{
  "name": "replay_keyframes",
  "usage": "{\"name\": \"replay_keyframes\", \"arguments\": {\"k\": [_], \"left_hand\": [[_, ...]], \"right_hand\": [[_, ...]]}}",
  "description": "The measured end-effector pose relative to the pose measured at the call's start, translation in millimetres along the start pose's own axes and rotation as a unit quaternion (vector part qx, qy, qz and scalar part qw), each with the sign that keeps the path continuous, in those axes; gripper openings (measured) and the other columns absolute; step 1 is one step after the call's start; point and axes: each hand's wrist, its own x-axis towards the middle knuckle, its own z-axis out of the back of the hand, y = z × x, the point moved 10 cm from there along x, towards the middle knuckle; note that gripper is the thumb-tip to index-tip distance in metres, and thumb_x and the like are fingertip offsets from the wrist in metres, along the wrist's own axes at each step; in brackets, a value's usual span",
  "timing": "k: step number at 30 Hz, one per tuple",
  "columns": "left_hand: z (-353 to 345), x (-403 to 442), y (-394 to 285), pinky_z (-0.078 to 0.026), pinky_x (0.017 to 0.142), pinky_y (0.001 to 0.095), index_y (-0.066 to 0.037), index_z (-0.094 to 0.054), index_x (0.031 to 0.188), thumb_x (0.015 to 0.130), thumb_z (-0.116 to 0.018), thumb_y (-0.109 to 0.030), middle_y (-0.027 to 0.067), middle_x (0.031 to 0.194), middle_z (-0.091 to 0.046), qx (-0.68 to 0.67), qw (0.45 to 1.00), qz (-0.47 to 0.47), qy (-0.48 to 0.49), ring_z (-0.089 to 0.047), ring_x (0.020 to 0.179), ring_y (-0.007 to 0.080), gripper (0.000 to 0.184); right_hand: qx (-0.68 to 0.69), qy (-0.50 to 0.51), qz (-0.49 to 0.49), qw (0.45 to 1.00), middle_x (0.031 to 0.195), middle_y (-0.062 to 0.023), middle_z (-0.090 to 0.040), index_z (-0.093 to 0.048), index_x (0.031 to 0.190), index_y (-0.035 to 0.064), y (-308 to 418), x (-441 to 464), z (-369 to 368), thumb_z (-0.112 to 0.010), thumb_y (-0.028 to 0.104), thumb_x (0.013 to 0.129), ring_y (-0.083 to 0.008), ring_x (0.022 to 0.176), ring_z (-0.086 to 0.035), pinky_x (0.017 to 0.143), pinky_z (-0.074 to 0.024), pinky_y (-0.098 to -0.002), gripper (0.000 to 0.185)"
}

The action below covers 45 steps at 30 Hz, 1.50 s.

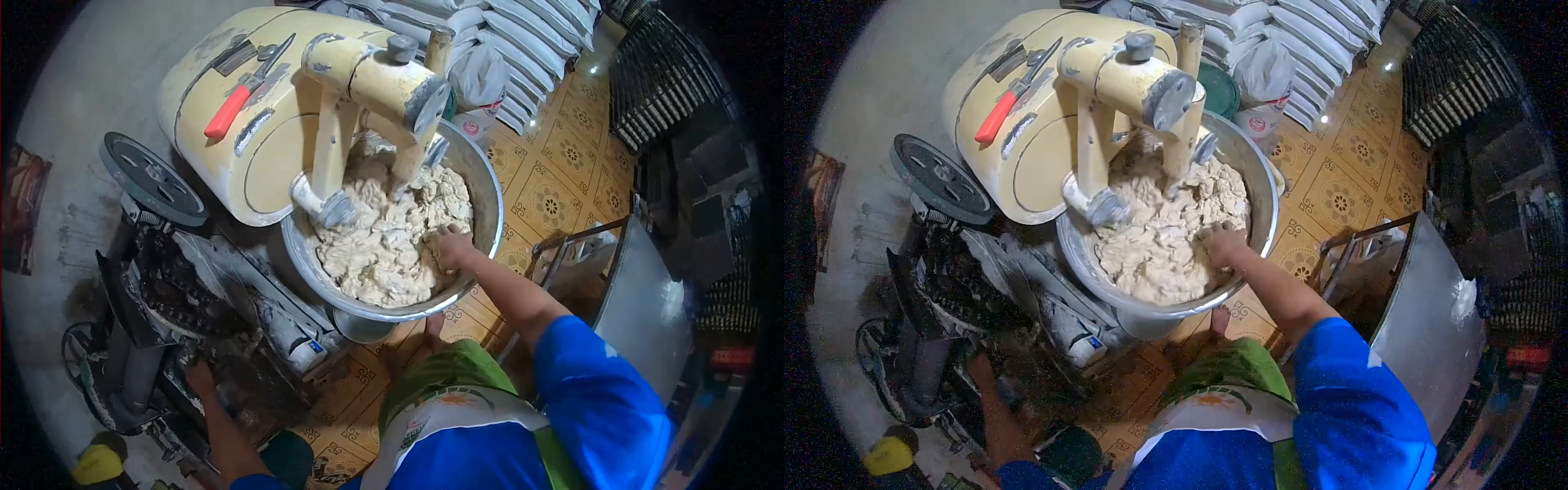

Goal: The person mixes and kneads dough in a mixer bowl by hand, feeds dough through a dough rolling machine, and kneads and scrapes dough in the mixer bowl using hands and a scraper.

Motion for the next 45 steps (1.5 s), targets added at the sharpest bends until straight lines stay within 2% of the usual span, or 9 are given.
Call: {"name": "replay_keyframes", "arguments": {"k": [13,16,19,25,27,31,34,39,45], "left_hand": [[-42.8,58.3,77.9,-0.045,0.081,0.0520,0.007,-0.066,0.091,0.079,-0.054,-0.023,0.0289,0.092,-0.065,-0.094,0.995,-0.038,-0.027,-0.059,0.089,0.0466,0.034],[-47.4,64.6,53.0,-0.037,0.051,0.0394,-0.002,-0.055,0.066,0.089,-0.061,-0.024,0.0159,0.063,-0.053,0.167,0.950,-0.219,-0.147,-0.037,0.047,0.0277,0.033],[-35.5,50.9,33.3,-0.037,0.051,0.0407,-0.002,-0.051,0.060,0.087,-0.061,-0.021,0.0157,0.059,-0.050,0.104,0.955,-0.237,-0.143,-0.039,0.048,0.0284,0.034],[-10.6,35.5,24.0,-0.039,0.051,0.0409,-0.004,-0.046,0.056,0.087,-0.059,-0.018,0.0128,0.052,-0.044,-0.009,0.974,-0.117,-0.192,-0.042,0.048,0.0278,0.036],[-18.6,39.1,33.3,-0.043,0.071,0.0492,0.001,-0.059,0.083,0.081,-0.057,-0.022,0.0241,0.079,-0.058,-0.005,0.994,-0.047,-0.095,-0.053,0.076,0.0420,0.024],[-34.4,63.1,49.5,-0.044,0.082,0.0528,0.005,-0.066,0.097,0.078,-0.056,-0.025,0.0301,0.092,-0.064,0.074,0.985,-0.129,-0.085,-0.058,0.091,0.0493,0.036],[-33.9,52.3,37.9,-0.044,0.082,0.0522,0.005,-0.066,0.096,0.079,-0.056,-0.025,0.0304,0.092,-0.064,0.092,0.981,-0.153,-0.077,-0.057,0.093,0.0494,0.037],[-17.3,36.1,36.7,-0.044,0.082,0.0511,0.006,-0.066,0.094,0.078,-0.055,-0.025,0.0301,0.090,-0.063,-0.002,0.997,-0.063,-0.053,-0.058,0.093,0.0489,0.036],[3.3,9.6,7.7,-0.044,0.082,0.0517,0.006,-0.066,0.094,0.077,-0.053,-0.022,0.0294,0.090,-0.064,0.030,0.996,-0.067,-0.050,-0.058,0.092,0.0484,0.035]], "right_hand": [[0.082,-0.034,-0.041,0.995,0.108,-0.0135,-0.066,-0.066,0.113,0.0242,19.1,-2.9,-48.0,-0.062,0.033,0.077,-0.0323,0.103,-0.062,0.080,-0.0529,-0.0464,0.037],[0.111,-0.009,0.012,0.994,0.097,-0.0149,-0.068,-0.068,0.108,0.0205,33.7,-21.1,-37.4,-0.064,0.028,0.072,-0.0331,0.091,-0.066,0.078,-0.0537,-0.0428,0.036],[0.268,-0.031,0.069,0.961,0.091,-0.0170,-0.069,-0.066,0.111,0.0158,55.2,-51.5,23.7,-0.067,0.021,0.065,-0.0361,0.086,-0.067,0.076,-0.0537,-0.0428,0.046],[0.195,-0.250,0.128,0.940,0.115,-0.0191,-0.062,-0.060,0.120,0.0138,64.8,-75.3,100.4,-0.069,0.017,0.069,-0.0394,0.102,-0.060,0.081,-0.0507,-0.0466,0.052],[0.160,-0.310,0.145,0.926,0.121,-0.0195,-0.059,-0.058,0.123,0.0143,60.3,-81.3,90.2,-0.069,0.018,0.070,-0.0401,0.107,-0.058,0.083,-0.0500,-0.0471,0.054],[0.106,-0.263,0.139,0.949,0.143,-0.0186,-0.042,-0.050,0.131,0.0137,68.6,-77.2,48.9,-0.072,0.019,0.073,-0.0368,0.129,-0.044,0.099,-0.0432,-0.0487,0.062],[0.227,-0.052,-0.034,0.972,0.150,-0.0160,-0.034,-0.043,0.137,0.0157,18.2,-42.1,-2.2,-0.076,0.022,0.070,-0.0373,0.136,-0.036,0.104,-0.0387,-0.0552,0.075],[0.129,-0.037,-0.094,0.987,0.139,-0.0142,-0.042,-0.050,0.131,0.0204,-4.4,-1.5,-31.8,-0.074,0.028,0.071,-0.0364,0.122,-0.050,0.094,-0.0433,-0.0629,0.065],[0.133,0.018,-0.089,0.987,0.122,-0.0160,-0.058,-0.057,0.115,0.0139,17.9,23.1,-66.0,-0.074,0.030,0.069,-0.0372,0.113,-0.057,0.090,-0.0496,-0.0476,0.051]]}}
